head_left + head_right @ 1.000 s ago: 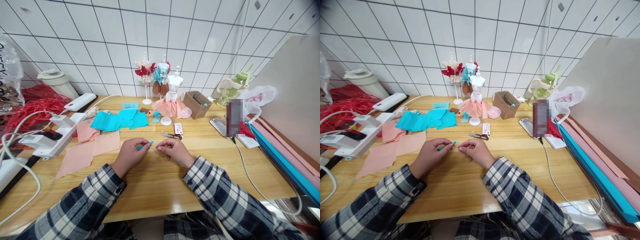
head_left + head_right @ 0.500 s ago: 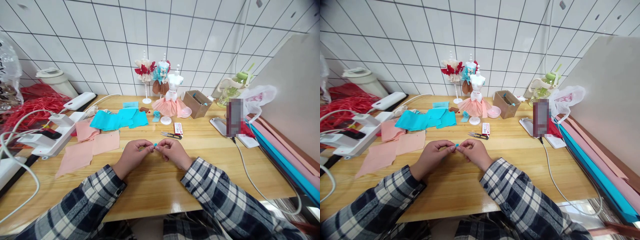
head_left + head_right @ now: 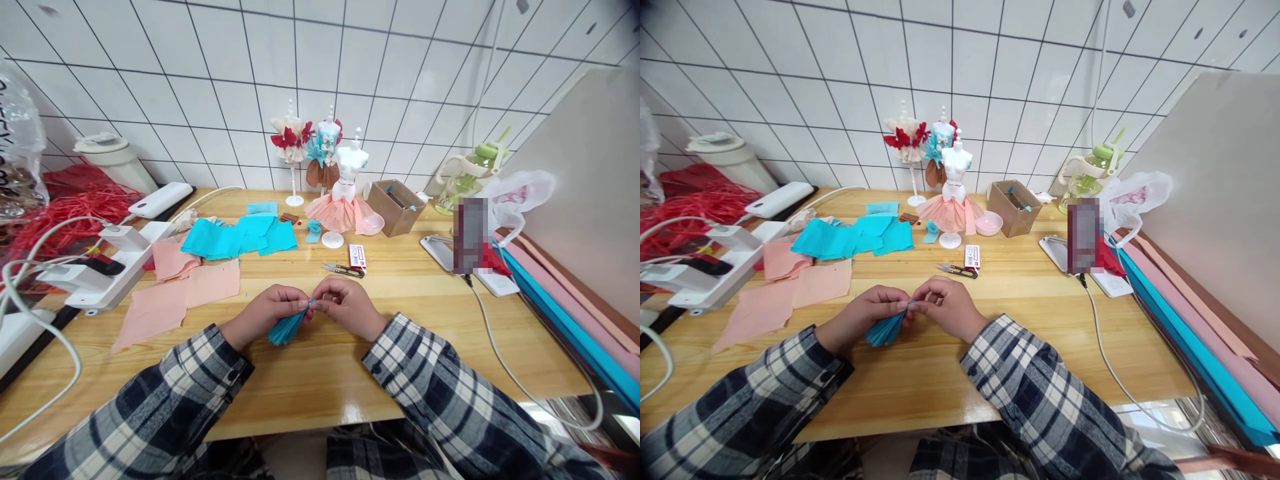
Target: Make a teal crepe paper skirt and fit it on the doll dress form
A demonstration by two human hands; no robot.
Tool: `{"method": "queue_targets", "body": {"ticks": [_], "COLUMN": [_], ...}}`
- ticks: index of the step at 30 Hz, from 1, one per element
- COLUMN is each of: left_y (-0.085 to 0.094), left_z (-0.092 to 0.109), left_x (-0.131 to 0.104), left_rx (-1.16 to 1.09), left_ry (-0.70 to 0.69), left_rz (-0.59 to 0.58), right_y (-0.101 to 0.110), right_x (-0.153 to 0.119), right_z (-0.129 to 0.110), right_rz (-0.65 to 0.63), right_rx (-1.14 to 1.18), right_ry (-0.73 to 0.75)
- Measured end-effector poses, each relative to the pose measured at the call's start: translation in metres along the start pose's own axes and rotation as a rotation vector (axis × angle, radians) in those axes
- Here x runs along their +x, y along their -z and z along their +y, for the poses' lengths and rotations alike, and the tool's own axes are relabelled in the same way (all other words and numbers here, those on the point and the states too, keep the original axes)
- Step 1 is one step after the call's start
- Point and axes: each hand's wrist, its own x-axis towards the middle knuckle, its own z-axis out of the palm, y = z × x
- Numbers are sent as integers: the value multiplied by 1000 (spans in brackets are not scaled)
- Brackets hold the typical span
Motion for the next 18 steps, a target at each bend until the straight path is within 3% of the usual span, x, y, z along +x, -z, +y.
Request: {"method": "queue_targets", "body": {"ticks": [5,8,13,18], "left_y": [0,1,2,3], "left_z": [3,2,-1,-2], "left_x": [1,2,2,2], "left_rx": [264,386,261,238], "left_ry": [-185,-226,-200,-176], "left_rz": [147,190,81,52], "right_y": [2,3,4,8], "right_x": [1,0,-2,-3], "right_z": [1,0,2,5], "right_rz": [92,100,22,-62], "right_rx": [-120,-140,-148,-117], "right_ry": [24,38,113,100]}}
